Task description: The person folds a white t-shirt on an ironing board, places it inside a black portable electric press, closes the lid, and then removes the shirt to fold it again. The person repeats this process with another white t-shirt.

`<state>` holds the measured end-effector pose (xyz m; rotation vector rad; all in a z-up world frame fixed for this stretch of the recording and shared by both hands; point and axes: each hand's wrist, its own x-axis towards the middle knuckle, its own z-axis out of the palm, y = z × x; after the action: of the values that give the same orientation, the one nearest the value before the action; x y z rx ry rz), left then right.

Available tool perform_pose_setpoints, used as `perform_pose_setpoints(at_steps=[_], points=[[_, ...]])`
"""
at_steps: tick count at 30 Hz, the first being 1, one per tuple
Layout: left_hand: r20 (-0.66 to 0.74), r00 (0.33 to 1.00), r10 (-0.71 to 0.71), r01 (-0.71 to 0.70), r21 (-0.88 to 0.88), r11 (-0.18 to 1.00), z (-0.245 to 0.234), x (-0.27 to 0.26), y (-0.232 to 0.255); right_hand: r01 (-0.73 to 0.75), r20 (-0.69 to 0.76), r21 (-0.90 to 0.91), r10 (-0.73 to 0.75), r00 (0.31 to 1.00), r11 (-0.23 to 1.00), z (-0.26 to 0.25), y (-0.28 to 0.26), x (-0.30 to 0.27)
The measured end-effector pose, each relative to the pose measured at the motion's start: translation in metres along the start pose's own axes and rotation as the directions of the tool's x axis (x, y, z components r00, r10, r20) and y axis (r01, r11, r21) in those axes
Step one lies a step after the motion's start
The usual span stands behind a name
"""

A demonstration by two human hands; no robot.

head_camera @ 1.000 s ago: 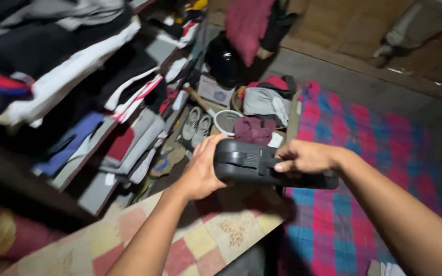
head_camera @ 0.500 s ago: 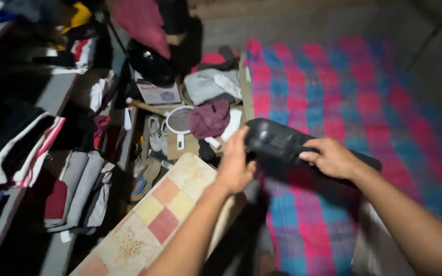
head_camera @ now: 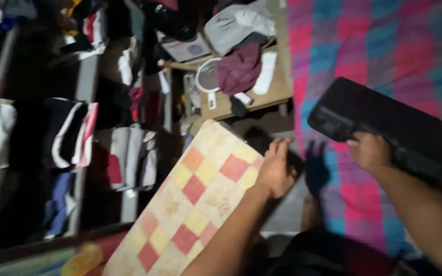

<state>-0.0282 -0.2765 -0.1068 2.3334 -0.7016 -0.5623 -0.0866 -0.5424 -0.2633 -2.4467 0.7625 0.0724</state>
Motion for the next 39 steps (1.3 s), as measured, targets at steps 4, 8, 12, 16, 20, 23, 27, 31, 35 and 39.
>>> perform_pose_setpoints(at_steps=[4,8,12,16,20,23,27,31,35,39], points=[[0.04,0.999,-0.035,0.033,0.052,0.998,0.0,-0.011,-0.016,0.037,0.123,-0.024,-0.034,0.992,0.999,0.07,0.034,-0.005],[0.115,0.992,-0.053,0.045,0.071,0.996,0.02,-0.022,-0.038,-0.109,0.315,-0.048,0.118,0.942,0.993,0.102,0.041,-0.027],[0.144,0.989,-0.033,0.025,0.06,0.998,0.027,-0.029,-0.032,-0.196,0.511,0.012,0.162,0.844,0.981,0.163,0.088,-0.02],[0.175,0.981,-0.082,0.081,0.017,0.997,0.02,-0.044,-0.014,-0.104,0.635,-0.024,0.095,0.767,0.994,0.223,0.123,-0.026],[0.163,0.978,-0.127,0.137,-0.054,0.989,0.016,-0.053,-0.014,0.057,0.499,0.027,-0.063,0.864,0.998,0.234,0.119,-0.035],[0.089,0.99,-0.108,0.118,-0.115,0.986,0.028,-0.05,-0.047,0.091,0.423,0.063,-0.109,0.9,0.994,0.177,0.054,-0.05],[-0.135,0.983,0.128,-0.135,-0.047,0.99,0.034,-0.026,-0.076,-0.076,0.506,0.024,0.053,0.861,0.997,0.056,-0.045,-0.066],[-0.033,0.999,-0.035,0.031,-0.12,0.992,0.007,0.005,-0.052,-0.114,0.401,0.111,0.06,0.914,0.987,0.026,-0.049,-0.063],[-0.094,0.993,0.066,-0.074,-0.085,0.994,-0.003,0.022,-0.067,0.007,0.307,0.124,-0.045,0.951,0.992,0.015,-0.042,-0.056],[-0.169,0.986,-0.005,-0.016,-0.122,0.992,-0.022,0.015,-0.066,0.079,0.254,0.079,-0.096,0.962,0.994,0.003,-0.046,-0.06]])
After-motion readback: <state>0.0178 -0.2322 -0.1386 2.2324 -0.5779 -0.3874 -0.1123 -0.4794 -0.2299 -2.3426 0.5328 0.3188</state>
